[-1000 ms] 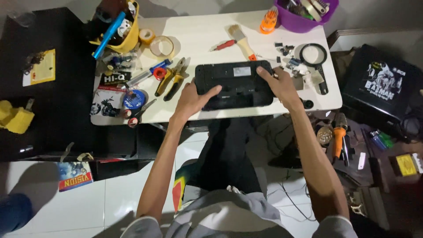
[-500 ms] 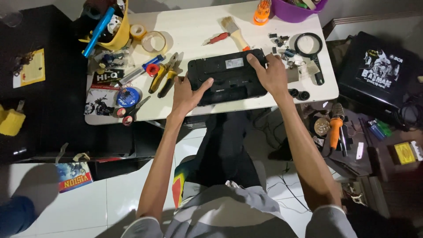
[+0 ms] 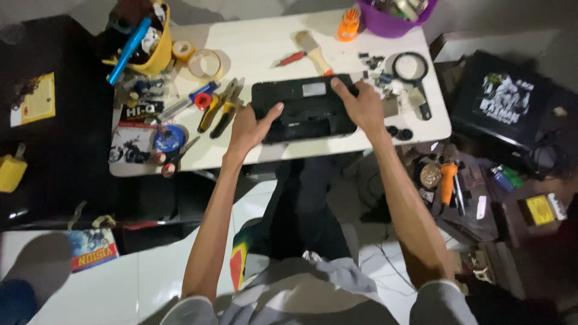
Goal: Disassembling an electronic game console for repair or inspection using a screwdriver and manual prying.
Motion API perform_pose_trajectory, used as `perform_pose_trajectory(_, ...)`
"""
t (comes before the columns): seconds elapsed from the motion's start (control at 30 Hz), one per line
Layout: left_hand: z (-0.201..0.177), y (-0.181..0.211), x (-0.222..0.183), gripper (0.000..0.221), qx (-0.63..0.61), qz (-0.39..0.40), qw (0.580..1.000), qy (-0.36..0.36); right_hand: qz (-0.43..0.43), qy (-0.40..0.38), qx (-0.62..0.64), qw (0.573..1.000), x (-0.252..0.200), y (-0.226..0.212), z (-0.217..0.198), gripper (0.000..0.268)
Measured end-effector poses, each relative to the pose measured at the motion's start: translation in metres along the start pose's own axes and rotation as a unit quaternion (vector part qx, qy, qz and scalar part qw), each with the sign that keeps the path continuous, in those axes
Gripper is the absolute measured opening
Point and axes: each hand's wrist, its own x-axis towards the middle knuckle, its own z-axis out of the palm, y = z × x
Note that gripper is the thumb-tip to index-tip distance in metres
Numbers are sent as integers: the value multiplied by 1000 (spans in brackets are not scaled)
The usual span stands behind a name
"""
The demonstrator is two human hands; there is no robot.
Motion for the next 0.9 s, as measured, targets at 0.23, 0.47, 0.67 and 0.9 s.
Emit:
perform_pose_trajectory(0.23, -23, 39, -30, 105, -17, 21, 1000, 0, 39, -31, 12, 999, -23, -31, -18, 93)
perform_pose_trajectory(0.47, -12, 22, -24, 103, -18, 5, 1000, 7, 43, -47, 66, 996, -36, -46, -32, 85)
perform_pose_trajectory(0.67, -7, 11, -15, 103, -22, -6, 1000, 8, 55, -63, 97, 992, -26, -24, -23, 95)
perform_pose_trajectory(0.9, -8, 20, -16, 103, -36, 7, 999, 14, -7, -12, 127, 992, -5, 10, -2, 64)
